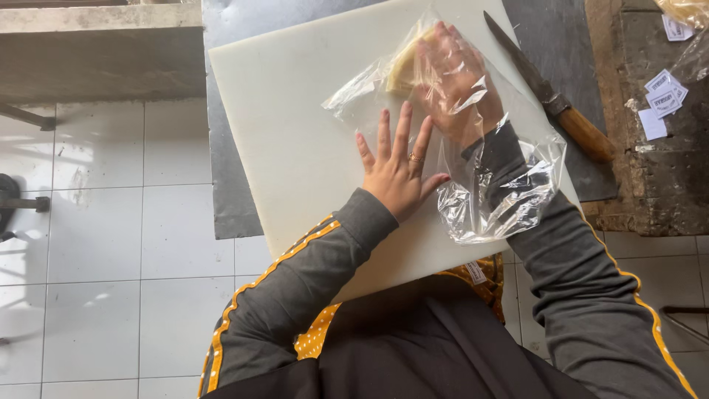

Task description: The person cuts a folded stack of thin round dough sheets into quarters using a knife, then places the cut pieces into a plastic bag. They then unwrap a larger stack of round dough sheets, separate individual sheets, and fold them in half.

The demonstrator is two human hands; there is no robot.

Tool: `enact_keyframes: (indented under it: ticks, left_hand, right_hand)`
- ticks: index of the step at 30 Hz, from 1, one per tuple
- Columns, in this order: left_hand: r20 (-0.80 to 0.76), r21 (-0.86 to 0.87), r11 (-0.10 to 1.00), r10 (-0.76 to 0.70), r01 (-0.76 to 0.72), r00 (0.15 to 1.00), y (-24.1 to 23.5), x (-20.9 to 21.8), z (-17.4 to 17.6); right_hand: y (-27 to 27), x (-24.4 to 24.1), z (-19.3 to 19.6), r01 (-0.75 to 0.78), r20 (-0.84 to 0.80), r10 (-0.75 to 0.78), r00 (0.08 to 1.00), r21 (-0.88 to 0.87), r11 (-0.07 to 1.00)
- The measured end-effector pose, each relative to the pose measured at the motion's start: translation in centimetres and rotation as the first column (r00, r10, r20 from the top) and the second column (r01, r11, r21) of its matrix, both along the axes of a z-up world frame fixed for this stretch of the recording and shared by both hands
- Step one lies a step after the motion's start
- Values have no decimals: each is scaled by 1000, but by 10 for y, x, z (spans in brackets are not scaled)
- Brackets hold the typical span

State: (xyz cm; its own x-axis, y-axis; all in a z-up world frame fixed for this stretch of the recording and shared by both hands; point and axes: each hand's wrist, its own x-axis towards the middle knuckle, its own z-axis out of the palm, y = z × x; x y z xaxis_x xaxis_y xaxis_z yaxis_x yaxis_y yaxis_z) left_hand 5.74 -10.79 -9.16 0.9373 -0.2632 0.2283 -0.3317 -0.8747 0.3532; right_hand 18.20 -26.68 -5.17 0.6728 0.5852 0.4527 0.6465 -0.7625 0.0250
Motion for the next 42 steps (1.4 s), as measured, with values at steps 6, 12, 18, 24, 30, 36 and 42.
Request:
enact_keyframes:
  ticks: [6,12,18,24,30,36,42]
  left_hand:
    - [-130,171,985,52,-29,990,2,-1,-2]
    - [-51,211,977,34,-23,998,12,-4,8]
    - [-32,127,991,46,-42,998,22,3,25]
    - [-45,87,995,43,-39,998,25,18,25]
    - [48,181,984,-6,-3,999,24,27,13]
    - [100,177,984,-9,-9,995,34,23,17]
    - [76,175,984,-53,39,996,39,32,41]
  right_hand:
    - [-2,17,0,-84,-169,76,983,-41,996]
    - [-27,-1,-8,-164,-113,160,981,-25,986]
    - [-82,-92,14,-94,-472,117,874,71,993]
    - [-125,-169,122,276,-590,-355,725,-223,935]
    - [-65,-130,147,36,-25,-28,999,429,903]
    - [19,-35,41,77,-84,-72,994,52,996]
    - [-9,-9,-11,-13,-102,23,995,96,995]
